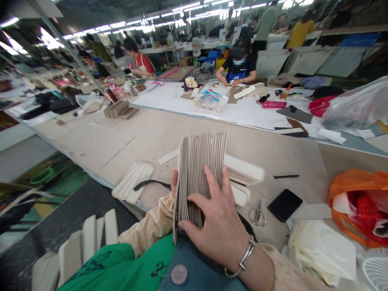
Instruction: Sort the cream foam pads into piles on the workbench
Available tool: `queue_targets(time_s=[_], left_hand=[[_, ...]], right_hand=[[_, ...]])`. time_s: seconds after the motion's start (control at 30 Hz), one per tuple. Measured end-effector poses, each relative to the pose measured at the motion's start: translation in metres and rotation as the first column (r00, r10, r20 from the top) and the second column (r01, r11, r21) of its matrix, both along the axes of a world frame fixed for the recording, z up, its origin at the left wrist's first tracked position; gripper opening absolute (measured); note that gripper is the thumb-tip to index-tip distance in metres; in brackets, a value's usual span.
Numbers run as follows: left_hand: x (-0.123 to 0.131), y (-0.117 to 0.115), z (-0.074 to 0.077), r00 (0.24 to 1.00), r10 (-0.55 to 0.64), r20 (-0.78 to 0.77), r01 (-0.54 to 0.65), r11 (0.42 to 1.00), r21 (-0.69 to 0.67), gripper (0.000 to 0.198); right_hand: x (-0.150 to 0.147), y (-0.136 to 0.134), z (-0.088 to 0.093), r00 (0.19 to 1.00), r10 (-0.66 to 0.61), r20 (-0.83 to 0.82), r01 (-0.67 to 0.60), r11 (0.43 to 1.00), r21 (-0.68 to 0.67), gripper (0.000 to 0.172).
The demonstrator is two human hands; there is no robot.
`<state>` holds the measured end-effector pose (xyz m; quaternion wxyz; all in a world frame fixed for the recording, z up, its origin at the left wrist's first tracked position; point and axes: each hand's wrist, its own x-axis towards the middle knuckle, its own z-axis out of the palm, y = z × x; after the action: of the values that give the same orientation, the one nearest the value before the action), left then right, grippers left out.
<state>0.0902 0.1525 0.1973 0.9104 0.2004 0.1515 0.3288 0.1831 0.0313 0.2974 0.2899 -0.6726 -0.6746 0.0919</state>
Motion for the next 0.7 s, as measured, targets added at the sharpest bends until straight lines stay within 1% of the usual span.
queue_targets(time_s=[0.13, 0.23, 0.37, 0.57, 0.7], left_hand=[[-0.002, 0.003, -0.005, 0.999, -0.020, 0.051, 0.023, 0.998, -0.064, 0.063], [-0.002, 0.002, -0.003, 0.998, 0.000, 0.064, 0.004, 0.998, -0.059, 0.061], [-0.001, 0.001, 0.001, 0.993, -0.010, 0.121, 0.018, 0.998, -0.067, 0.060], [0.001, -0.001, 0.005, 1.000, 0.001, 0.011, 0.000, 0.996, -0.086, 0.069], [0.000, -0.002, 0.008, 1.000, -0.013, 0.024, 0.016, 0.994, -0.107, 0.068]], right_hand=[[0.001, -0.001, -0.001, 1.000, 0.008, -0.004, -0.008, 1.000, -0.005, 0.037], [0.001, -0.001, -0.001, 1.000, 0.010, -0.007, -0.010, 1.000, -0.007, 0.036], [0.001, -0.001, -0.002, 1.000, 0.007, -0.010, -0.007, 1.000, -0.006, 0.035], [0.001, 0.000, -0.005, 1.000, 0.014, -0.016, -0.014, 1.000, 0.013, 0.035], [0.002, 0.001, -0.008, 1.000, 0.018, -0.005, -0.018, 1.000, -0.004, 0.034]])
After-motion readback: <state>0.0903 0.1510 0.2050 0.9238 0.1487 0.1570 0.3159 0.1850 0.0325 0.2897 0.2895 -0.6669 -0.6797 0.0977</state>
